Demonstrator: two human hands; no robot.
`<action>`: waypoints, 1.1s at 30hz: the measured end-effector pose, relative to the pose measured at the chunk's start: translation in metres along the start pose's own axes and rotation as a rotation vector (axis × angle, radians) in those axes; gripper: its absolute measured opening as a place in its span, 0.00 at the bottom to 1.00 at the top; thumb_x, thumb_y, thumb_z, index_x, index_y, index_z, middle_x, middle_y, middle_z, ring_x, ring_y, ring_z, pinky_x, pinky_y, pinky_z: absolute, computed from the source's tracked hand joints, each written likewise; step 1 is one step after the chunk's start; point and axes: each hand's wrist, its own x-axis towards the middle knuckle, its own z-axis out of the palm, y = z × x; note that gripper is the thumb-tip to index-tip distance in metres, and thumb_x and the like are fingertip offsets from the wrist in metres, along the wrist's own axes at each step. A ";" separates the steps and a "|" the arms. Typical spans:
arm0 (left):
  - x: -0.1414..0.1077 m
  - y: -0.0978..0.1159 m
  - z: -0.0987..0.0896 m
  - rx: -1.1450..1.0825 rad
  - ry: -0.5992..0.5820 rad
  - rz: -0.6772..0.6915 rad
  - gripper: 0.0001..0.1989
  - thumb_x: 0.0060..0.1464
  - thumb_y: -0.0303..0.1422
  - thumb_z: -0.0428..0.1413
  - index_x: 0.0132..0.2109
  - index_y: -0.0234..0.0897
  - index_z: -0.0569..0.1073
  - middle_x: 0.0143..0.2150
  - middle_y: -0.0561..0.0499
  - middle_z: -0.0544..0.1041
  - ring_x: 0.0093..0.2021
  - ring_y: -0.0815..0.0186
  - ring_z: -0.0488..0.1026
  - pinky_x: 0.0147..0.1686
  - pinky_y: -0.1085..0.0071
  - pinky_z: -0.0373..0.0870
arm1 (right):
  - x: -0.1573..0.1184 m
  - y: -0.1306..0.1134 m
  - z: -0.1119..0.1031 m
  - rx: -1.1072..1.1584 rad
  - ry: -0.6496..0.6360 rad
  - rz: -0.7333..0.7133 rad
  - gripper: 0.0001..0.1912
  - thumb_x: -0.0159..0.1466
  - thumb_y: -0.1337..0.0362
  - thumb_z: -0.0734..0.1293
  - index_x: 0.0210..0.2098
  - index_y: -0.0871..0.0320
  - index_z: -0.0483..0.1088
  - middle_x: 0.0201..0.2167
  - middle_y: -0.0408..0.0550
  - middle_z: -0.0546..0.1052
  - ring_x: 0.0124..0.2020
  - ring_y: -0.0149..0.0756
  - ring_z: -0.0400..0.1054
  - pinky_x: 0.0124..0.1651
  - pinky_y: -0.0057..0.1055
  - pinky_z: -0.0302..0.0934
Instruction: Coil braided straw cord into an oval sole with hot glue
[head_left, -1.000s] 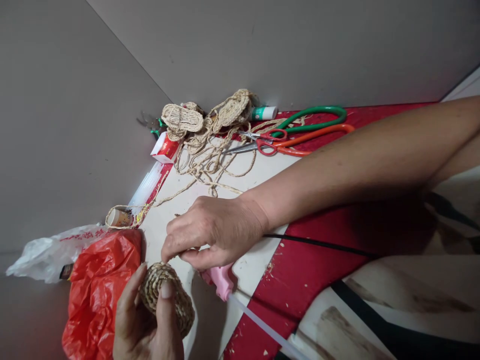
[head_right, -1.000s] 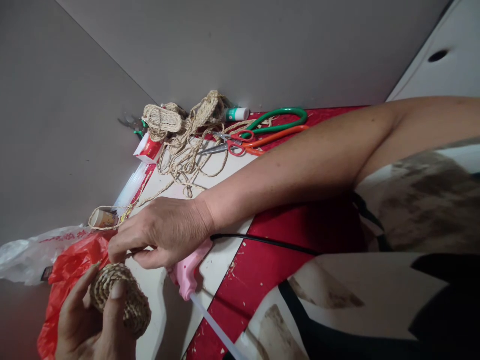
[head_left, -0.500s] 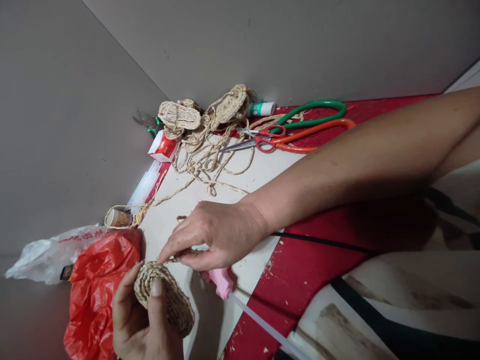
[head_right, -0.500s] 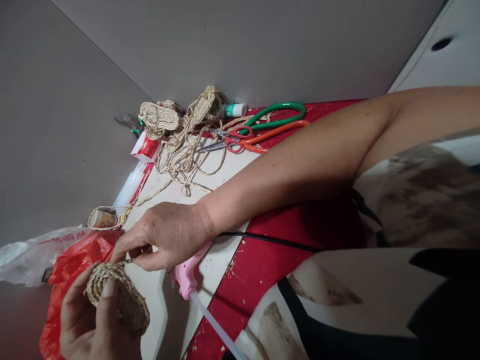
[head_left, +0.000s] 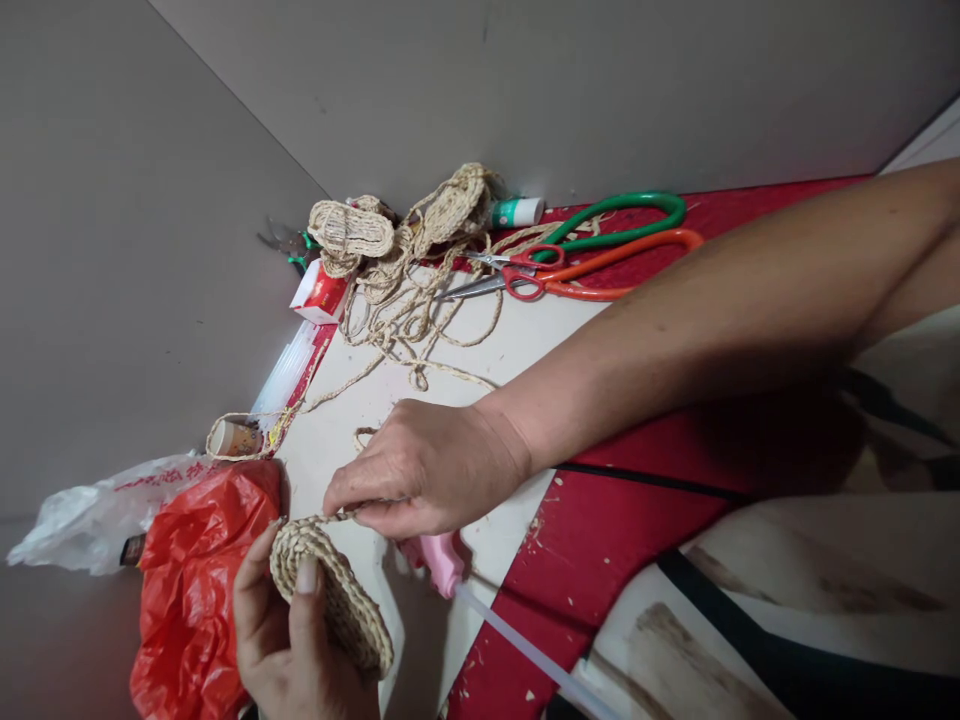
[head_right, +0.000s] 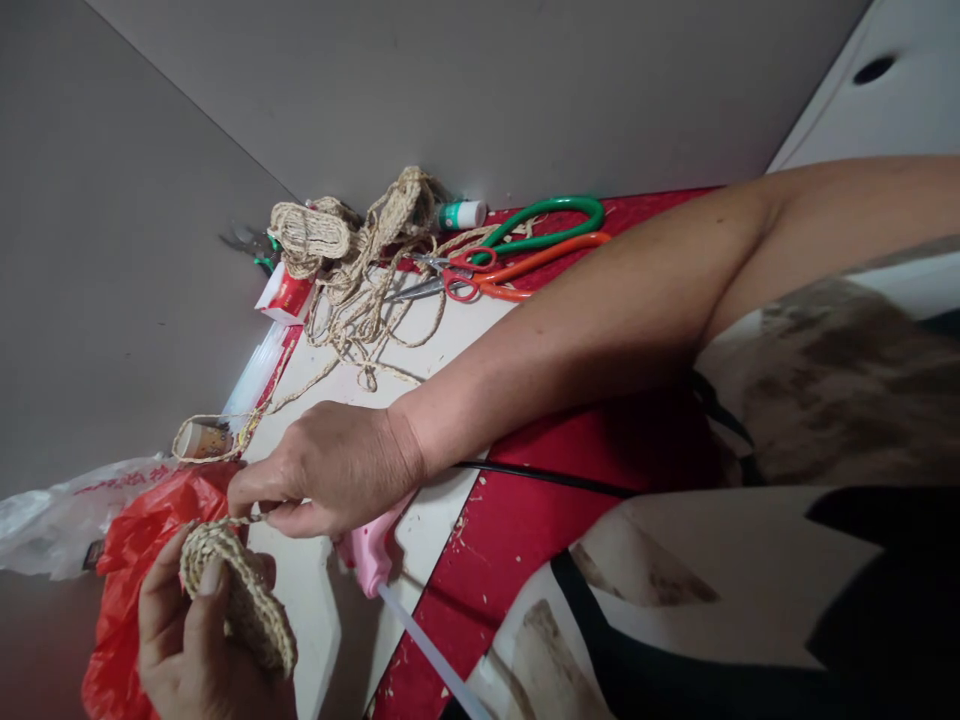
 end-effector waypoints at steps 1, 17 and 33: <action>0.000 0.000 0.000 -0.003 -0.002 -0.015 0.19 0.43 0.36 0.66 0.45 0.42 0.77 0.42 0.52 0.77 0.42 0.66 0.73 0.40 0.75 0.71 | 0.000 -0.001 0.000 0.001 -0.016 0.012 0.13 0.63 0.70 0.60 0.46 0.61 0.70 0.37 0.44 0.79 0.35 0.31 0.73 0.33 0.26 0.58; 0.000 0.000 0.003 0.010 -0.018 0.019 0.19 0.46 0.35 0.64 0.48 0.41 0.76 0.44 0.52 0.76 0.35 0.70 0.73 0.33 0.78 0.72 | 0.002 -0.010 -0.006 0.034 -0.082 0.123 0.14 0.62 0.70 0.61 0.45 0.62 0.72 0.36 0.45 0.79 0.35 0.33 0.72 0.32 0.28 0.56; -0.002 0.000 0.025 0.120 0.032 0.285 0.17 0.50 0.33 0.61 0.49 0.38 0.73 0.46 0.49 0.76 0.45 0.62 0.74 0.48 0.63 0.69 | 0.006 -0.012 -0.006 0.372 0.025 0.324 0.09 0.58 0.74 0.63 0.38 0.65 0.71 0.32 0.44 0.79 0.33 0.27 0.71 0.38 0.23 0.61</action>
